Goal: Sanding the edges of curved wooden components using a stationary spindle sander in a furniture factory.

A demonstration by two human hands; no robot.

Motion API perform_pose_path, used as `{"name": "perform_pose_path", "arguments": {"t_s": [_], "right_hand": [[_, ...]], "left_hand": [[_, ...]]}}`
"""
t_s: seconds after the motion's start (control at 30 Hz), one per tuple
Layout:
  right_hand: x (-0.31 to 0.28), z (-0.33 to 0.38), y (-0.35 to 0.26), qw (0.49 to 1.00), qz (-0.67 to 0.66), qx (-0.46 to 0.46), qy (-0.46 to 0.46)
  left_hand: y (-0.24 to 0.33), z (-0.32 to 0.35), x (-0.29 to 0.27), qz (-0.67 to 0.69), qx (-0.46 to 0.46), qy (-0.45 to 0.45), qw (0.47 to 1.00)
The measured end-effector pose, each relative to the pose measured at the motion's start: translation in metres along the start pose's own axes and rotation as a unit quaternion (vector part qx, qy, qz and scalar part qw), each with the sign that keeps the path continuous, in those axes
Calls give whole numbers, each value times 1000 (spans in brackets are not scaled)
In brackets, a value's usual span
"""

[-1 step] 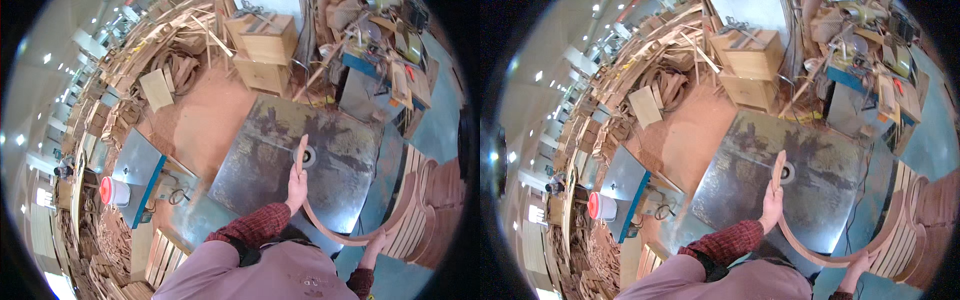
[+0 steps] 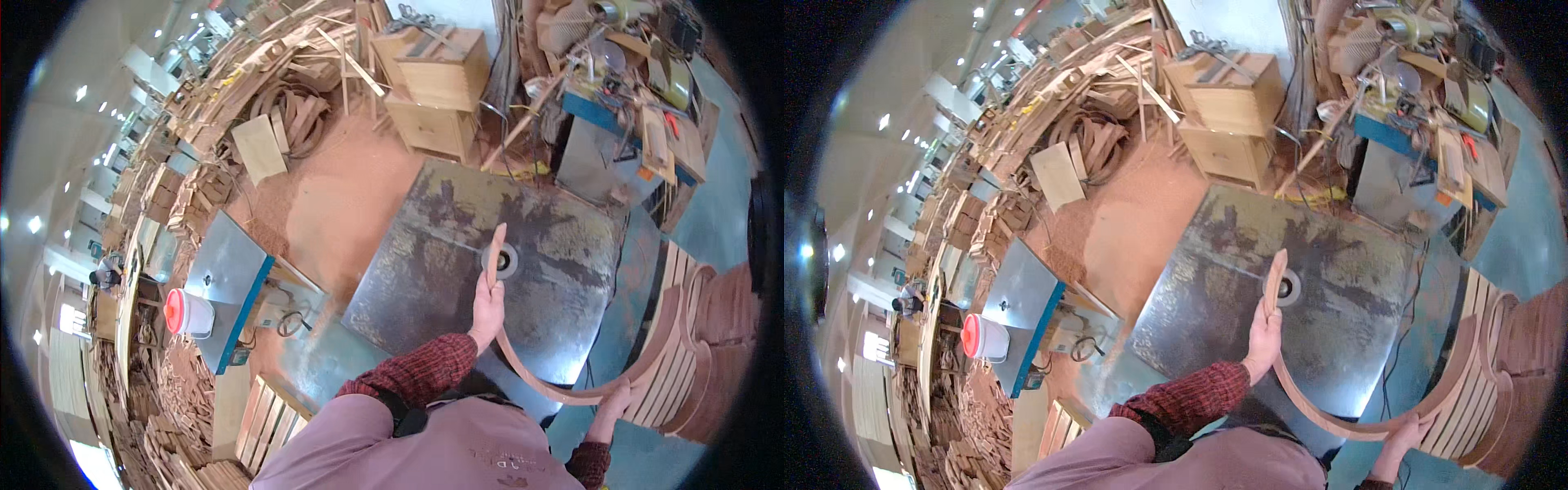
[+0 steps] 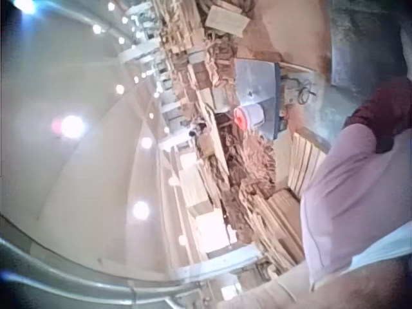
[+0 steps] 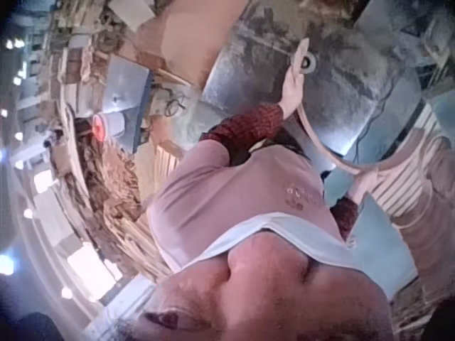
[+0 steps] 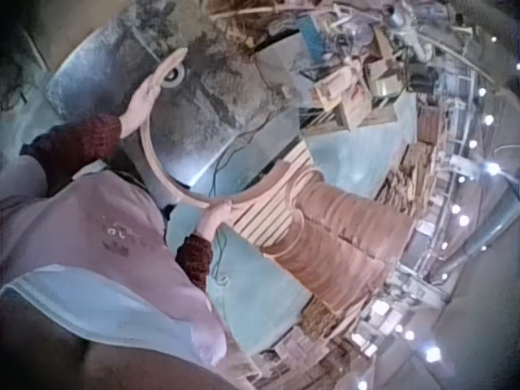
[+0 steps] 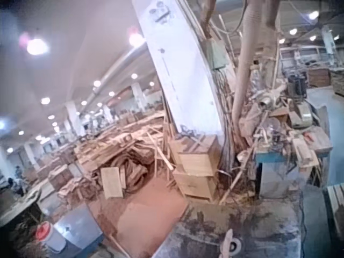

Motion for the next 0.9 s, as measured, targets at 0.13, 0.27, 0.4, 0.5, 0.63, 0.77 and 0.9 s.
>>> {"name": "perform_pose_path", "arguments": {"t_s": [0.13, 0.27, 0.4, 0.5, 0.63, 0.77, 0.9], "right_hand": [[5, -17, 10, 995, 71, -67, -1], [24, -8, 0, 995, 48, -82, -11], [41, -3, -6, 990, 88, -104, 19], [59, 11, -19, 986, 113, -120, 35], [95, 54, -59, 988, 127, -77, 54], [116, 68, -70, 988, 135, -57, 53], [125, 47, -51, 990, 127, -43, 44]], "left_hand": [[-1, -15, 6, -8, 11, 24, 1000], [7, -31, 12, -3, 62, 45, 997], [6, -51, 17, -12, 35, 21, 999], [-6, -68, 19, -14, 24, 12, 1000], [-15, -91, 25, -28, 35, 16, 999], [-26, -120, 29, -18, 58, 14, 998], [-29, -144, 33, -10, 57, 19, 998]]}}
Point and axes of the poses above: each hand's wrist, its own z-axis away from the middle knuckle, its own x-axis out of the palm, y = z × x, the point moved 1 cm from there along -z, towards the middle knuckle, and after that the axes turned 3 degrees about y, right-handed, at the moved point
